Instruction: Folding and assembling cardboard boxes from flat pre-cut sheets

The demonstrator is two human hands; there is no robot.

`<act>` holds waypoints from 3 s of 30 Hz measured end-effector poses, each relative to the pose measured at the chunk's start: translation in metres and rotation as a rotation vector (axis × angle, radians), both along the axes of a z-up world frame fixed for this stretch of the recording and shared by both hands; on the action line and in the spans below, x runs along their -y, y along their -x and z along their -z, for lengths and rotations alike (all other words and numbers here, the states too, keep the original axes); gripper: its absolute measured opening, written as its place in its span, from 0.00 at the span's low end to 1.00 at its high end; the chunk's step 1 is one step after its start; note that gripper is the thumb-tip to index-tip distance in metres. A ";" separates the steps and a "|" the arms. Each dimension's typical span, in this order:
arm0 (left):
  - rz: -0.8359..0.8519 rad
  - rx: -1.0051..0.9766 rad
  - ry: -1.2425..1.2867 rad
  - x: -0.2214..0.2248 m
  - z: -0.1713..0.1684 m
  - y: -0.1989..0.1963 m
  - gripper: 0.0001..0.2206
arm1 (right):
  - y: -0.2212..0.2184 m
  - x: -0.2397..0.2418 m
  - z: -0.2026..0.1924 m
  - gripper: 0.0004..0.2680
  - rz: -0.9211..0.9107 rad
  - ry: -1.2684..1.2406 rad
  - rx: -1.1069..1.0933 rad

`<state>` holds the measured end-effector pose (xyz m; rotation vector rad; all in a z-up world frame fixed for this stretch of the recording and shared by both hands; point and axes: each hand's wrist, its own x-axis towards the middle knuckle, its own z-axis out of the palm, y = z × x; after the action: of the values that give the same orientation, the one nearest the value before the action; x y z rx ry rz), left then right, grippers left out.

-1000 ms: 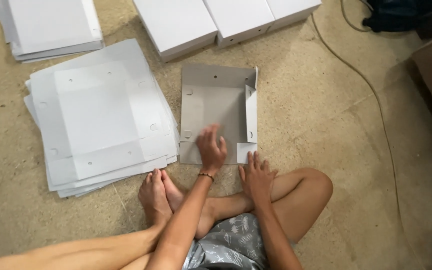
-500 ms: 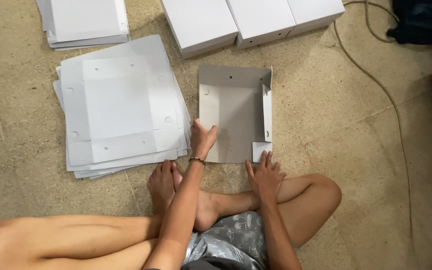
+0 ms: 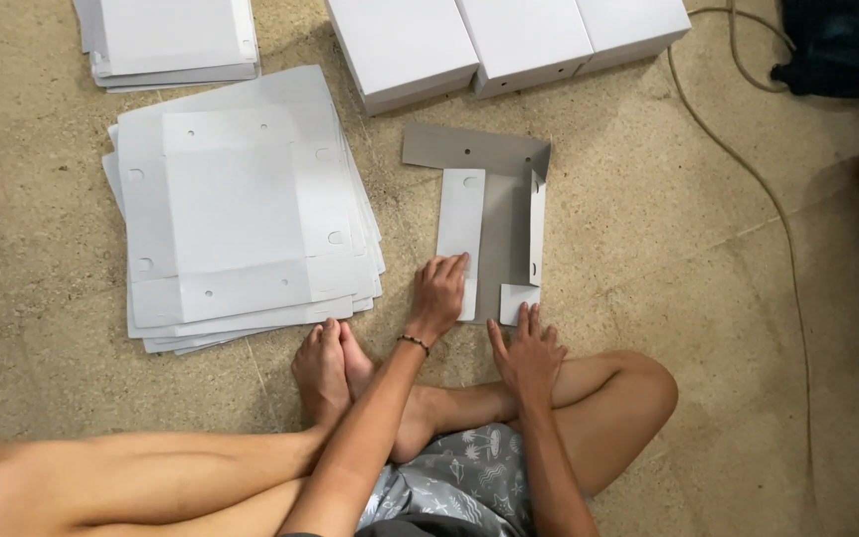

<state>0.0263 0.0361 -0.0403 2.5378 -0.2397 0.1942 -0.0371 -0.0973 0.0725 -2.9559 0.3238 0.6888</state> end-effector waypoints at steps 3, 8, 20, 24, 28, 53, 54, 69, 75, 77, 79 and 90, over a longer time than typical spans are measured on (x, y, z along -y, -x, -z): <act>-0.005 0.076 -0.167 -0.004 -0.013 0.014 0.18 | 0.002 0.002 0.005 0.27 -0.001 -0.010 0.031; 0.027 -0.012 -0.154 -0.006 -0.028 0.013 0.18 | -0.010 -0.009 0.033 0.13 -0.082 -0.174 0.654; 0.181 -0.432 -0.325 -0.011 -0.077 0.005 0.20 | -0.194 -0.181 0.086 0.18 -0.725 -0.270 0.539; 0.125 -0.352 -0.226 -0.006 -0.014 0.013 0.21 | -0.203 -0.165 0.067 0.21 -0.619 0.133 0.555; 0.085 -0.327 -0.240 -0.002 -0.006 0.009 0.21 | -0.206 -0.145 0.048 0.21 -0.541 0.281 0.564; 0.036 0.058 -0.204 -0.009 -0.044 0.008 0.13 | -0.223 -0.108 0.115 0.25 -0.285 -0.048 0.459; 0.047 0.016 -0.196 -0.010 -0.050 0.008 0.13 | -0.227 -0.112 0.116 0.25 -0.255 -0.032 0.480; -0.002 0.002 -0.143 -0.004 -0.024 0.008 0.13 | -0.218 -0.113 0.086 0.25 -0.280 -0.043 0.433; 0.009 0.070 -0.165 -0.006 -0.027 0.007 0.13 | -0.224 -0.106 0.105 0.23 -0.299 0.008 0.517; -0.010 0.057 -0.156 -0.003 -0.023 0.009 0.14 | -0.246 -0.104 0.114 0.23 -0.282 0.030 0.530; -0.032 0.041 -0.154 -0.003 -0.018 0.008 0.15 | -0.263 -0.109 0.114 0.22 -0.267 0.043 0.542; -0.028 0.179 -0.185 -0.008 -0.026 0.009 0.13 | -0.202 -0.100 0.083 0.24 -0.364 -0.024 0.433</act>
<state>0.0175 0.0439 -0.0140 2.7103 -0.3042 0.4295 0.1648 0.0028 -0.0109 -3.0574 -0.2590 0.0587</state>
